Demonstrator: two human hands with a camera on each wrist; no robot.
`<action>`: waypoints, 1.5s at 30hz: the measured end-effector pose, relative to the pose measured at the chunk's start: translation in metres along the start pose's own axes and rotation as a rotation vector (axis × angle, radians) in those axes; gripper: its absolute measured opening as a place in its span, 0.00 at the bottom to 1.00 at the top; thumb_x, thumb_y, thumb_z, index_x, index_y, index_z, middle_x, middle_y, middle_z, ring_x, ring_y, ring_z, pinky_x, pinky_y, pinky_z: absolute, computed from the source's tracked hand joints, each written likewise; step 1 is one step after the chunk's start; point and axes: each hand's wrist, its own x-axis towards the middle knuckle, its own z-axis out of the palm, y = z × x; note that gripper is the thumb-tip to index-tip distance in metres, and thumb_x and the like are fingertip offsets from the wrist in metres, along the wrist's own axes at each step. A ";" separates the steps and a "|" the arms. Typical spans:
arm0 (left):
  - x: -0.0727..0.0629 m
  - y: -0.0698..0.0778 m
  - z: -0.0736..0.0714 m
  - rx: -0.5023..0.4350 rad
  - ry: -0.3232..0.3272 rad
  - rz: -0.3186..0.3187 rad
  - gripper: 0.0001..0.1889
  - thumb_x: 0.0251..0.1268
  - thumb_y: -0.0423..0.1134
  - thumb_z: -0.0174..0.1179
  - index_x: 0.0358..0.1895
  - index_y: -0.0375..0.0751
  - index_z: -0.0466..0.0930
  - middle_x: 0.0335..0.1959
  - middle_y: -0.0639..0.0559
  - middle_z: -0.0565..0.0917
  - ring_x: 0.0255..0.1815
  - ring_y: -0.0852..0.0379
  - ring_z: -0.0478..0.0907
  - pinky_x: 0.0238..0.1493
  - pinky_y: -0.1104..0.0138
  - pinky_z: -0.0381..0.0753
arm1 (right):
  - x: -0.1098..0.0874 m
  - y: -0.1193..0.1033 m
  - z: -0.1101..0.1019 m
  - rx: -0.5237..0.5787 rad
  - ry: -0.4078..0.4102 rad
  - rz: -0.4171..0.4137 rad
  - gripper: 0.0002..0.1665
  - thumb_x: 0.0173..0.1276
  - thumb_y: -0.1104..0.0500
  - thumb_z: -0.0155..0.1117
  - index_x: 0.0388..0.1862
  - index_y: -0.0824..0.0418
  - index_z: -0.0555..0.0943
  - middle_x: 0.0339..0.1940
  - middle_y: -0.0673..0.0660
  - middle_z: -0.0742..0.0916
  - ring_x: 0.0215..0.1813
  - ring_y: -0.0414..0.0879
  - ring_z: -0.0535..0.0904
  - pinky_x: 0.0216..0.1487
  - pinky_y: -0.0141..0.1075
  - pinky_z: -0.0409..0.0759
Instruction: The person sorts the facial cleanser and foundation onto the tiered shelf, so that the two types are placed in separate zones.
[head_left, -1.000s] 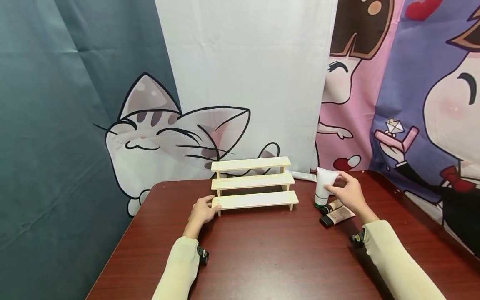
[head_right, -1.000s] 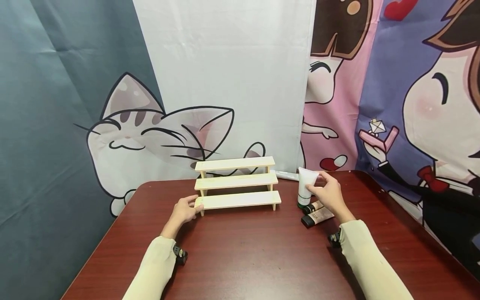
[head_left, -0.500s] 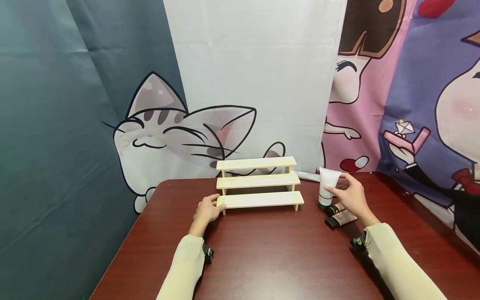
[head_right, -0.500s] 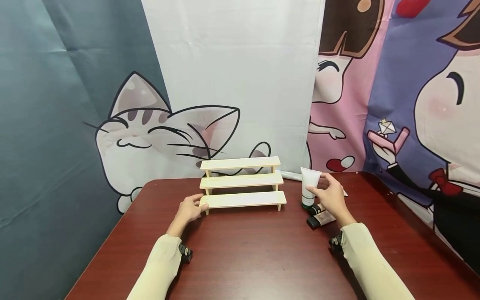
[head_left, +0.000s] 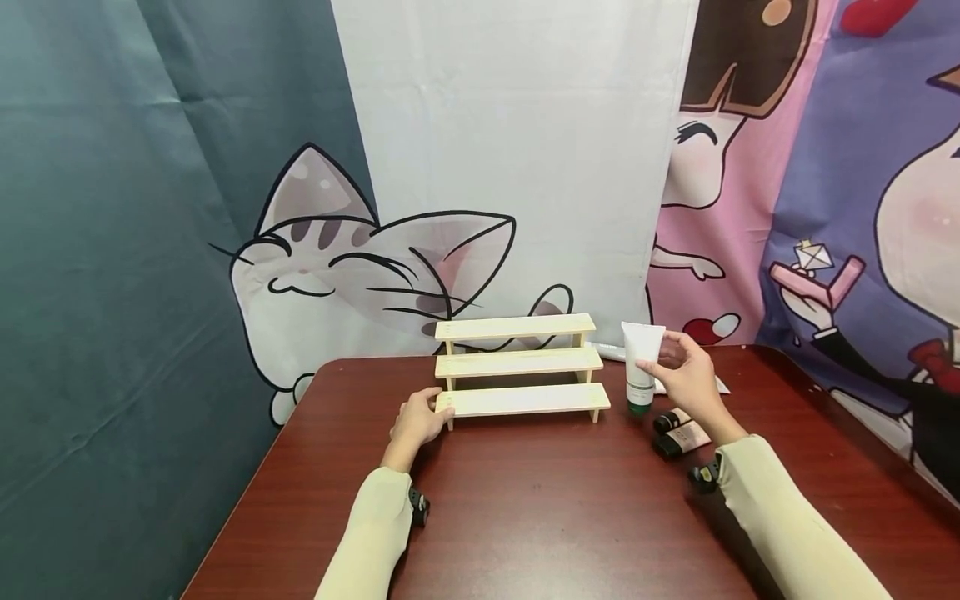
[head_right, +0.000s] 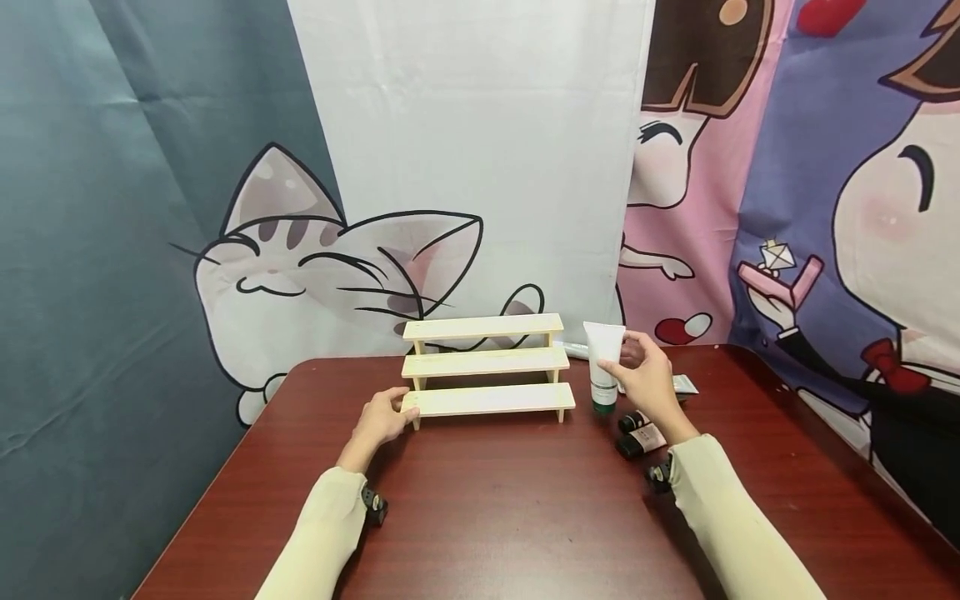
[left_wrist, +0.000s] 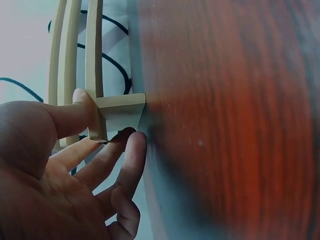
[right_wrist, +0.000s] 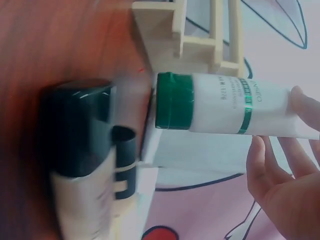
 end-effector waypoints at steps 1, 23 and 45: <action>0.000 0.001 0.000 0.004 0.003 0.000 0.28 0.63 0.48 0.69 0.66 0.54 0.76 0.52 0.52 0.85 0.56 0.41 0.77 0.48 0.41 0.71 | 0.002 -0.002 0.001 0.006 0.001 -0.003 0.31 0.59 0.65 0.75 0.59 0.72 0.73 0.46 0.73 0.85 0.38 0.24 0.78 0.40 0.18 0.75; -0.004 0.001 -0.001 0.056 0.004 0.030 0.28 0.64 0.48 0.67 0.67 0.52 0.75 0.68 0.43 0.74 0.63 0.35 0.72 0.51 0.38 0.71 | 0.026 -0.051 0.031 0.184 -0.009 -0.047 0.31 0.60 0.69 0.74 0.62 0.71 0.74 0.46 0.76 0.85 0.38 0.29 0.81 0.38 0.22 0.79; -0.004 0.004 -0.002 0.079 0.020 0.026 0.28 0.63 0.49 0.68 0.66 0.53 0.76 0.66 0.44 0.76 0.60 0.36 0.74 0.51 0.40 0.71 | 0.054 -0.092 0.091 0.348 -0.046 0.003 0.34 0.59 0.67 0.75 0.64 0.68 0.74 0.49 0.73 0.85 0.37 0.33 0.84 0.38 0.27 0.82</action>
